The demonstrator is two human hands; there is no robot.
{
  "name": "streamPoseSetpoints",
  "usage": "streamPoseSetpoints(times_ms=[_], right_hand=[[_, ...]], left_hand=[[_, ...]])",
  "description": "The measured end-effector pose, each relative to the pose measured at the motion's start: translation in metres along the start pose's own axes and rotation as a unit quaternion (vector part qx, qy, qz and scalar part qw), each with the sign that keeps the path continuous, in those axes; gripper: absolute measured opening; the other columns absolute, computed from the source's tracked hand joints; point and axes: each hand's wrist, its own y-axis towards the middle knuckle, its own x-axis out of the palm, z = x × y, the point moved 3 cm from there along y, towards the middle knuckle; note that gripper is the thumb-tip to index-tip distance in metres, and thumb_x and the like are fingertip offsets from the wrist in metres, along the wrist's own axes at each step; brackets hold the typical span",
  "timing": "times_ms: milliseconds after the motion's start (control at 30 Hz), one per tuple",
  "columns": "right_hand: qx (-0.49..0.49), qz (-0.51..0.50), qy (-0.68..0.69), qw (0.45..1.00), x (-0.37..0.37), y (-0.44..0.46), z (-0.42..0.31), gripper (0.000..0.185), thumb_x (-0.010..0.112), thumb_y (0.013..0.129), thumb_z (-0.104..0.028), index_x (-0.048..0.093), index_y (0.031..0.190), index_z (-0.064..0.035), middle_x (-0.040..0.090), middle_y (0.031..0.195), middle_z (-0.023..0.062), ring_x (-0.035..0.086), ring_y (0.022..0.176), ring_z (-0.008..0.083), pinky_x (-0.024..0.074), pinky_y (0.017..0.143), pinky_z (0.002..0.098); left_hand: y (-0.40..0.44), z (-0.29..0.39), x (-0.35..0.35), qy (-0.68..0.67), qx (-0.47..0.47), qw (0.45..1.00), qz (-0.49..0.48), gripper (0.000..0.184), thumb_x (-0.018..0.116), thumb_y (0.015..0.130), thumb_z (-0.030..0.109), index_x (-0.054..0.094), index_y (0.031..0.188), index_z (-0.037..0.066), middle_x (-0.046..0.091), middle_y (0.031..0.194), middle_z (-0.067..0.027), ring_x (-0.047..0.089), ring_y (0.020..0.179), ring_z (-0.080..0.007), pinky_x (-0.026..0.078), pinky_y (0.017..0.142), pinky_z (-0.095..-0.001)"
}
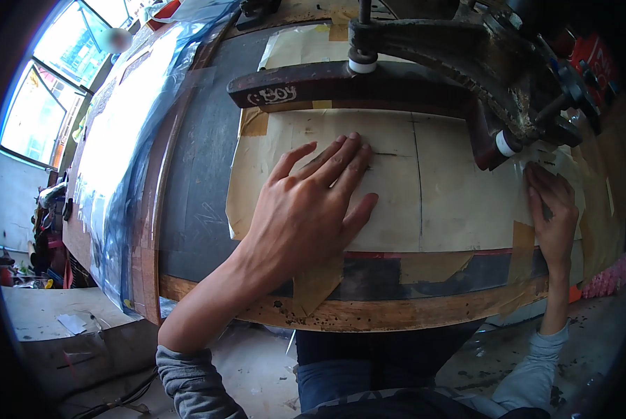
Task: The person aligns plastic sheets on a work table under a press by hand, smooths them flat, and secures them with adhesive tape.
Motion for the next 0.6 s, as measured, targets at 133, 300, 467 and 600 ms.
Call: streamPoseSetpoints(times_ms=[133,300,467,600], right_hand=[[-0.005,0.002,-0.001,1.0,0.0007,0.0004,-0.0004,0.027,0.06,0.088,-0.004,0.068,0.113,-0.0055,0.068,0.116,0.0087,0.062,0.109,0.0252,0.0393,0.103,0.0403],[-0.007,0.007,0.001,1.0,0.0011,0.0001,0.0003,0.026,0.06,0.088,-0.004,0.068,0.113,-0.0052,0.067,0.116,0.0092,0.062,0.108,0.0266,0.0406,0.101,0.0396],[-0.021,0.029,0.019,0.999,0.0006,-0.0001,-0.001,0.024,0.061,0.088,-0.004,0.069,0.111,-0.0041,0.068,0.113,0.011,0.062,0.107,0.027,0.0437,0.097,0.039],[-0.027,0.055,0.041,0.997,0.004,-0.0008,0.0003,0.021,0.061,0.088,-0.007,0.069,0.108,-0.0024,0.068,0.109,0.0123,0.063,0.105,0.0289,0.0458,0.093,0.0391]], left_hand=[[0.0001,0.0001,0.0001,0.001,0.0,1.0,0.001,0.046,0.06,0.092,0.034,0.058,0.129,0.007,0.057,0.134,-0.013,0.053,0.126,-0.0234,0.037,0.11,-0.0449],[0.0008,-0.0003,0.0003,0.001,0.005,1.0,0.007,0.046,0.06,0.092,0.034,0.059,0.128,0.007,0.057,0.133,-0.0131,0.055,0.124,-0.0239,0.037,0.11,-0.045],[0.0002,-0.0018,0.0007,0.01,0.009,1.0,0.02,0.044,0.06,0.091,0.033,0.06,0.127,0.007,0.058,0.132,-0.0128,0.056,0.122,-0.025,0.038,0.109,-0.0448],[0.0014,-0.0031,-0.0006,0.003,0.006,1.0,0.02,0.042,0.061,0.09,0.032,0.062,0.126,0.009,0.058,0.133,-0.0098,0.056,0.123,-0.023,0.036,0.109,-0.0441]])
